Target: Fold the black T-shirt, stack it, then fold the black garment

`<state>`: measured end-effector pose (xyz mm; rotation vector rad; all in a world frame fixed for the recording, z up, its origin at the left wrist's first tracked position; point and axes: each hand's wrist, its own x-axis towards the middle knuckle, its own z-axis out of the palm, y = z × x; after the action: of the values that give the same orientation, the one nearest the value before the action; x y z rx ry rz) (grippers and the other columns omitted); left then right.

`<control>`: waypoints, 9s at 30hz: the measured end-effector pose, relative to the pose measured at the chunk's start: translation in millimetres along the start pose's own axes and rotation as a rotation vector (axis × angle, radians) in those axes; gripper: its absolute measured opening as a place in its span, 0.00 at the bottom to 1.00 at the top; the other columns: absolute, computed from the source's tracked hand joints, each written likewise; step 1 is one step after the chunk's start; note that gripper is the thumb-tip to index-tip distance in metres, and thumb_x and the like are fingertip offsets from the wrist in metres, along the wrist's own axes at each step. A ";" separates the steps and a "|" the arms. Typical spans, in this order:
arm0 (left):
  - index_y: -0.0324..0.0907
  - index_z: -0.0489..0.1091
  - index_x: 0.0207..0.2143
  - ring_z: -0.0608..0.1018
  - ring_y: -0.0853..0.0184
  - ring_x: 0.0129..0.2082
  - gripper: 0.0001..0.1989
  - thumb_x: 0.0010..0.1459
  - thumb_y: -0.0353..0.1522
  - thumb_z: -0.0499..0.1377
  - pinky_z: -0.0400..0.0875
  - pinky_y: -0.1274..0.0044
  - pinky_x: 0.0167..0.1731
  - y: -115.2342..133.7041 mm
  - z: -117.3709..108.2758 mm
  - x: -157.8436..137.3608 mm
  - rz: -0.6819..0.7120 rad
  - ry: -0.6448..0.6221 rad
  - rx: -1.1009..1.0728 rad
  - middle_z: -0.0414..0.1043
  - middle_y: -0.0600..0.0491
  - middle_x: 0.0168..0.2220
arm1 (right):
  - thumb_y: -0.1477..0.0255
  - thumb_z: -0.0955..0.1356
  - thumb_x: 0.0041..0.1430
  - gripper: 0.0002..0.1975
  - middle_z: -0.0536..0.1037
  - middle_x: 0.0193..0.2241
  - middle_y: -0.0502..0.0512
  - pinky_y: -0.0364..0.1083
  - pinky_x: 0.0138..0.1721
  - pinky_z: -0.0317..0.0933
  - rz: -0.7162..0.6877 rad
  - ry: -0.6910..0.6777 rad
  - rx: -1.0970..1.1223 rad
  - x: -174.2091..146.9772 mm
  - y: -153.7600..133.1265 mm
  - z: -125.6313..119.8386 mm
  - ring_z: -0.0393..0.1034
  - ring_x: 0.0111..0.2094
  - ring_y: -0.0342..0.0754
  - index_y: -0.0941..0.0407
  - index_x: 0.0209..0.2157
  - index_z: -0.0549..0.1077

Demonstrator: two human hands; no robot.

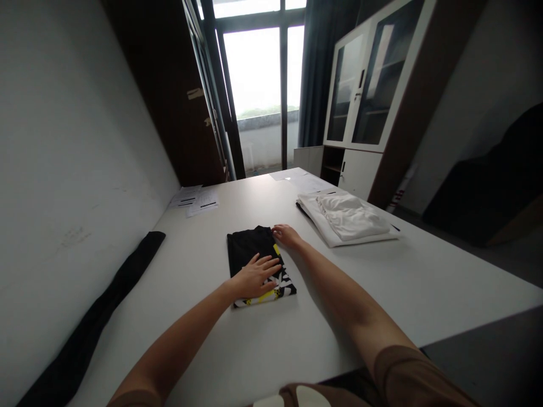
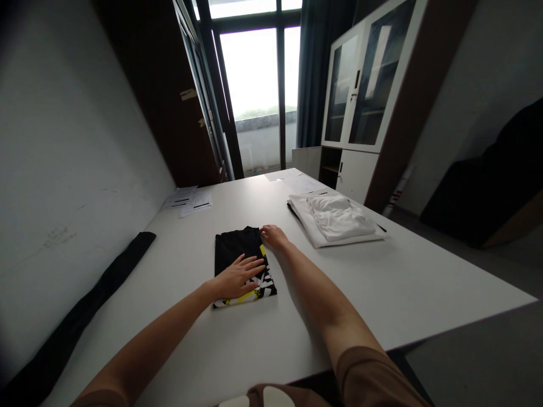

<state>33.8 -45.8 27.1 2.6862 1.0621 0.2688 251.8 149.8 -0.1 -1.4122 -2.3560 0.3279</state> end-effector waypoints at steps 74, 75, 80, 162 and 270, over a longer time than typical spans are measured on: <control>0.57 0.69 0.74 0.64 0.51 0.79 0.28 0.75 0.47 0.59 0.47 0.47 0.81 13.2 -5.0 4.0 0.038 -0.039 -0.059 0.64 0.51 0.78 | 0.71 0.70 0.76 0.15 0.82 0.64 0.59 0.49 0.69 0.61 -0.011 0.039 -0.002 -1.1 -1.2 9.2 0.74 0.66 0.54 0.51 0.58 0.84; 0.57 0.69 0.74 0.64 0.50 0.79 0.28 0.75 0.47 0.59 0.47 0.47 0.81 13.5 -5.4 4.1 0.037 -0.042 -0.059 0.64 0.50 0.78 | 0.71 0.70 0.76 0.15 0.82 0.64 0.59 0.49 0.69 0.61 -0.010 0.037 -0.003 -0.9 -1.1 9.2 0.74 0.66 0.54 0.51 0.58 0.83; 0.58 0.69 0.74 0.65 0.51 0.79 0.28 0.75 0.47 0.60 0.47 0.48 0.81 14.1 -6.3 4.5 0.033 -0.040 -0.062 0.65 0.51 0.78 | 0.71 0.70 0.76 0.15 0.82 0.63 0.58 0.49 0.69 0.61 -0.019 0.038 -0.007 -0.4 -0.3 9.7 0.74 0.66 0.55 0.52 0.58 0.83; 0.58 0.70 0.73 0.67 0.52 0.78 0.26 0.75 0.45 0.60 0.48 0.49 0.81 11.1 -4.7 4.2 0.032 -0.014 -0.075 0.67 0.52 0.77 | 0.70 0.69 0.76 0.16 0.82 0.63 0.59 0.51 0.70 0.62 -0.018 0.029 -0.005 -3.2 -4.7 5.5 0.74 0.66 0.56 0.52 0.59 0.83; 0.50 0.60 0.79 0.56 0.48 0.83 0.33 0.79 0.50 0.50 0.53 0.45 0.78 -75.6 13.4 -36.3 -0.586 0.197 0.049 0.53 0.45 0.82 | 0.46 0.65 0.78 0.40 0.52 0.81 0.63 0.65 0.82 0.40 -0.417 -0.264 -0.015 -134.8 -52.0 -7.9 0.44 0.83 0.62 0.53 0.81 0.61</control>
<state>-37.8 -19.5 -10.3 2.2826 1.8657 0.3980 271.4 6.5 0.5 -0.8904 -2.7924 0.3979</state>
